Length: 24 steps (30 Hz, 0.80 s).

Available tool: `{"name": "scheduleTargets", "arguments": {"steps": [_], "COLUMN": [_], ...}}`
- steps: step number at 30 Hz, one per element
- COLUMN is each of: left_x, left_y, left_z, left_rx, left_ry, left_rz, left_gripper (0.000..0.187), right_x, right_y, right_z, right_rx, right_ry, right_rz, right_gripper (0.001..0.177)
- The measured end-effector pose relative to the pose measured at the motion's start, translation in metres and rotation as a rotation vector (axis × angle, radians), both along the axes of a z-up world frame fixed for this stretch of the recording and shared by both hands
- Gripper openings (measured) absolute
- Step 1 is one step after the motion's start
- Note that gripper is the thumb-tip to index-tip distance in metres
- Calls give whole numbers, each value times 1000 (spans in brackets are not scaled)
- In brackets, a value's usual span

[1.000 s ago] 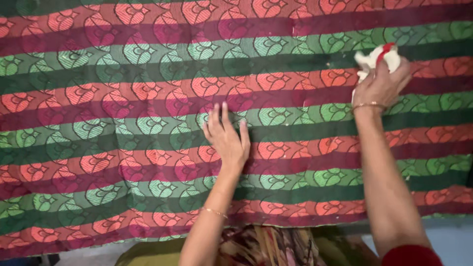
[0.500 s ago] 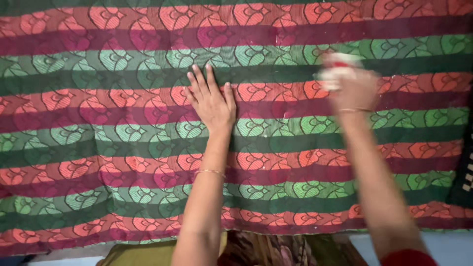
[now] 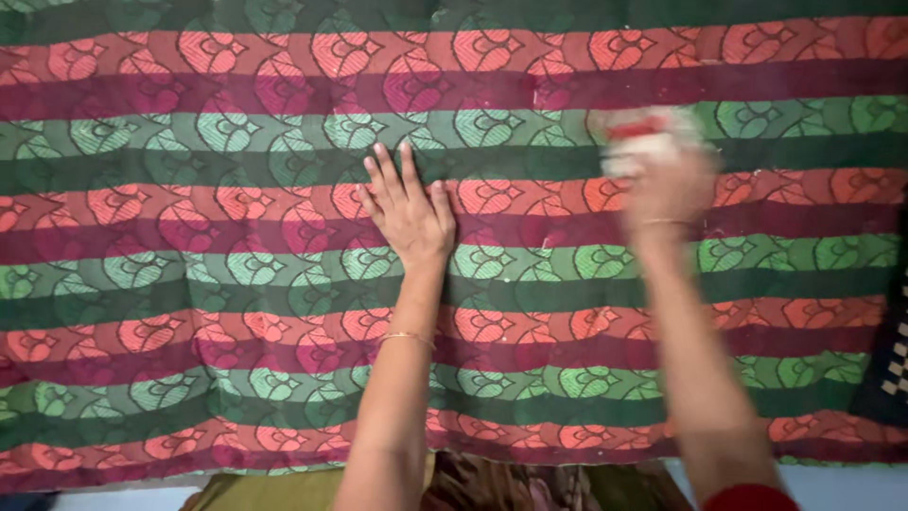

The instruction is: The person wipes a patterned bed cover with a white cloth, moving across different areas of the surface, and then places two pillows onto the bed.

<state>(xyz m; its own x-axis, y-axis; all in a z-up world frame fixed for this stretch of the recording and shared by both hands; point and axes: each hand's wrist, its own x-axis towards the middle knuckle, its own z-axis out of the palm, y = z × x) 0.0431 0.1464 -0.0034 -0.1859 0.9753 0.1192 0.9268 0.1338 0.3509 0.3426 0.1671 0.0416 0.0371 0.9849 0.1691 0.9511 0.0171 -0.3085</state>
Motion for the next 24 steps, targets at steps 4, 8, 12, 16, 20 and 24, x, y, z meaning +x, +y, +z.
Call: {"name": "scheduleTargets", "arguments": {"steps": [4, 8, 12, 16, 20, 24], "left_x": [2, 2, -1, -1, 1, -1], "left_y": [2, -1, 2, -2, 4, 4], "left_z": [-3, -7, -9, -5, -4, -7], "left_rx": [14, 10, 4, 7, 36, 6], "left_ry": [17, 9, 16, 0, 1, -6], "left_rz": [17, 19, 8, 2, 10, 9], "left_gripper": [65, 64, 65, 65, 65, 67], "right_x": [31, -83, -137, -13, 57, -22], "right_y": [-21, -21, 27, 59, 81, 90], "right_z": [26, 0, -17, 3, 26, -5], "right_rx": [227, 207, 42, 232, 121, 172], "right_ry": [231, 90, 4, -327, 767, 315], "right_rz": [-280, 112, 454, 191, -402, -7], "right_gripper": [25, 30, 34, 29, 18, 25]}}
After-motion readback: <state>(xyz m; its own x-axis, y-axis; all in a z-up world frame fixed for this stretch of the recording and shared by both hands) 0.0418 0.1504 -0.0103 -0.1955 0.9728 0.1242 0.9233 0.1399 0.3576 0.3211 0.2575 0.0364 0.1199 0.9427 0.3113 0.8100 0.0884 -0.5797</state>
